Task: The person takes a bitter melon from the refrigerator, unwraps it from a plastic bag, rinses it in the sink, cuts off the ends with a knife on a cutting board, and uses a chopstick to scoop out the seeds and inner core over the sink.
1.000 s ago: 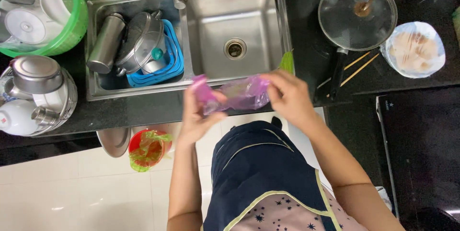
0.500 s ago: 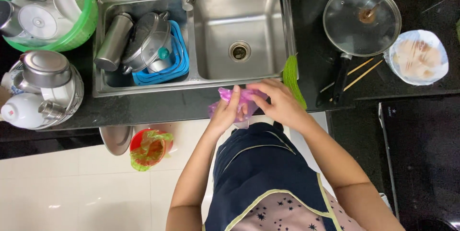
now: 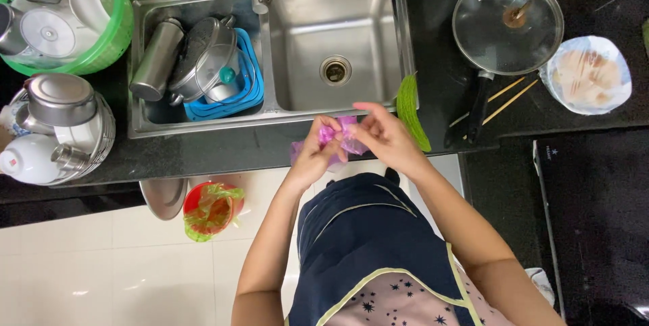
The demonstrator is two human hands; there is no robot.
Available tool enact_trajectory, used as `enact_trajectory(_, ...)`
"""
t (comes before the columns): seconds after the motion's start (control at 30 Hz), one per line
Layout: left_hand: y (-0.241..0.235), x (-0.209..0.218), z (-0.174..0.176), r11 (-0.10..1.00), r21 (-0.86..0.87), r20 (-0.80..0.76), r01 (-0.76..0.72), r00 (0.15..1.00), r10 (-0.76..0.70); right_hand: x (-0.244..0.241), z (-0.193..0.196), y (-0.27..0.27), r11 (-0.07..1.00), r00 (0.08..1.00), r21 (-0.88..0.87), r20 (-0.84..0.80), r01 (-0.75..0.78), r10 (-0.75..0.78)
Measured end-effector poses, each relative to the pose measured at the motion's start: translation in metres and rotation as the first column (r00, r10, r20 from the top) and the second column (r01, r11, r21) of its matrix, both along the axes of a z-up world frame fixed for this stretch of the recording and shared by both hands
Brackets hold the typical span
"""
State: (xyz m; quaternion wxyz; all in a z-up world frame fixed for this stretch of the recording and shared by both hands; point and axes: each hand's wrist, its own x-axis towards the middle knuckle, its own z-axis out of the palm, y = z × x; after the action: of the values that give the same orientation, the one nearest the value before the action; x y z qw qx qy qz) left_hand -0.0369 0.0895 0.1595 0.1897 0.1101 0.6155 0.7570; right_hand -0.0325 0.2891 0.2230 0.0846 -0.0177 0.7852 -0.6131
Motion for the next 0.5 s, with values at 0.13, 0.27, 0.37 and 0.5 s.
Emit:
enact_trajectory(0.13,0.005,-0.002,0.031,0.961,-0.277,-0.105,0.008,0.994,-0.039,-0.007,-0.041,-0.004,0.994,0.995,-0.109,-0.093,0.030,-0.040)
enact_trajectory(0.27,-0.001,-0.010,0.023,0.976,-0.217,0.146,0.014,0.989,0.019,0.003,-0.020,-0.009,0.997,0.911,-0.062,-0.406,0.054,-0.075)
enact_trajectory(0.37,-0.011,-0.019,0.002,0.989,0.146,0.296,-0.028,0.955,-0.017,0.013,0.001,-0.009,0.987,0.791,0.158,-0.599,-0.037,0.126)
enact_trajectory(0.5,-0.026,-0.022,-0.032,0.960,0.280,0.263,0.028,0.959,-0.104,0.019,0.020,-0.008,0.950,0.753,0.281,-0.594,-0.137,0.284)
